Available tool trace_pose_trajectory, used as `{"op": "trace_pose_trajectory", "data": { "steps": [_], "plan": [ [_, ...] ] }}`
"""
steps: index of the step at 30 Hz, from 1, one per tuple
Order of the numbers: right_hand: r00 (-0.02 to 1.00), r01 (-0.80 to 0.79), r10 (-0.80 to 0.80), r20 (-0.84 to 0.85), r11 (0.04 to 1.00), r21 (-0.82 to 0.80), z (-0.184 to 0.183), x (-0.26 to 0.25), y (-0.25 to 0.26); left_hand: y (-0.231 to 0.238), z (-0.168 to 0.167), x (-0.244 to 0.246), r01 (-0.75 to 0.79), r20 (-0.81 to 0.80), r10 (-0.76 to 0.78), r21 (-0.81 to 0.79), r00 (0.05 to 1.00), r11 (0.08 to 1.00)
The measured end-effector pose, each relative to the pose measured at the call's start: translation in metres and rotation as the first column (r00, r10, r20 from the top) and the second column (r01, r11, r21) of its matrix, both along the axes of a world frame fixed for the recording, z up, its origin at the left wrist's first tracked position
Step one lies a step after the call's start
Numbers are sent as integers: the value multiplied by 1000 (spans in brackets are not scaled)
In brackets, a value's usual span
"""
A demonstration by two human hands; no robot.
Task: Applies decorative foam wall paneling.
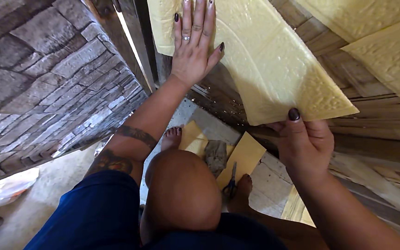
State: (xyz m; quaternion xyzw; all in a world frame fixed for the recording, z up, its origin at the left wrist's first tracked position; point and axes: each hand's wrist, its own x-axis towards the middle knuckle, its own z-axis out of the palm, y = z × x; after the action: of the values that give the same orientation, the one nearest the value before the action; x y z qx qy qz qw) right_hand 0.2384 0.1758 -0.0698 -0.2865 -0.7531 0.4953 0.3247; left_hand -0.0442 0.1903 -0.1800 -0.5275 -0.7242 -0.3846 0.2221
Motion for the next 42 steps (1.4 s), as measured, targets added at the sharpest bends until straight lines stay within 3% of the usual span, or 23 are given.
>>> {"op": "trace_pose_trajectory", "data": {
  "steps": [14, 19, 22, 26, 29, 33, 35, 37, 39, 42],
  "plan": [
    [999, 33, -34, -8, 999, -42, -6, 2, -2, 0, 0, 0, -5, 7, 5, -2, 1000, 1000],
    [998, 58, -59, -17, 995, -81, -6, 1, -2, -1, 1, -2, 47, 21, -47, 12, 999, 999],
    [997, 67, -71, -40, 992, -107, -4, 0, -3, -7, 0, 5, 147, 52, -153, 104, 987, 984],
    [995, 61, -70, -69, 991, -121, -1, -1, -1, -39, -23, 33, 455, 92, -501, 303, 861, 837],
    [997, 50, -58, -56, 991, -123, 0, -2, -3, -64, -49, 44, 535, 239, -604, 297, 760, 791],
    [998, 38, -46, -51, 989, -141, 1, -3, -7, -83, -69, 27, 343, 670, -385, 203, 635, 917],
    [998, 38, -46, -51, 990, -136, 1, -4, -8, -86, -72, 17, 238, 822, -283, 186, 494, 953],
    [998, 38, -45, -48, 991, -128, 2, -5, -8, -86, -74, 7, 156, 899, -258, 215, 355, 964],
    [998, 44, -49, -40, 992, -120, 3, -5, -8, -84, -73, 0, 111, 921, -276, 254, 276, 961],
    [998, 60, -62, -16, 991, -124, 6, -6, -10, -83, -63, -2, 108, 904, -290, 269, 316, 957]
  ]
}}
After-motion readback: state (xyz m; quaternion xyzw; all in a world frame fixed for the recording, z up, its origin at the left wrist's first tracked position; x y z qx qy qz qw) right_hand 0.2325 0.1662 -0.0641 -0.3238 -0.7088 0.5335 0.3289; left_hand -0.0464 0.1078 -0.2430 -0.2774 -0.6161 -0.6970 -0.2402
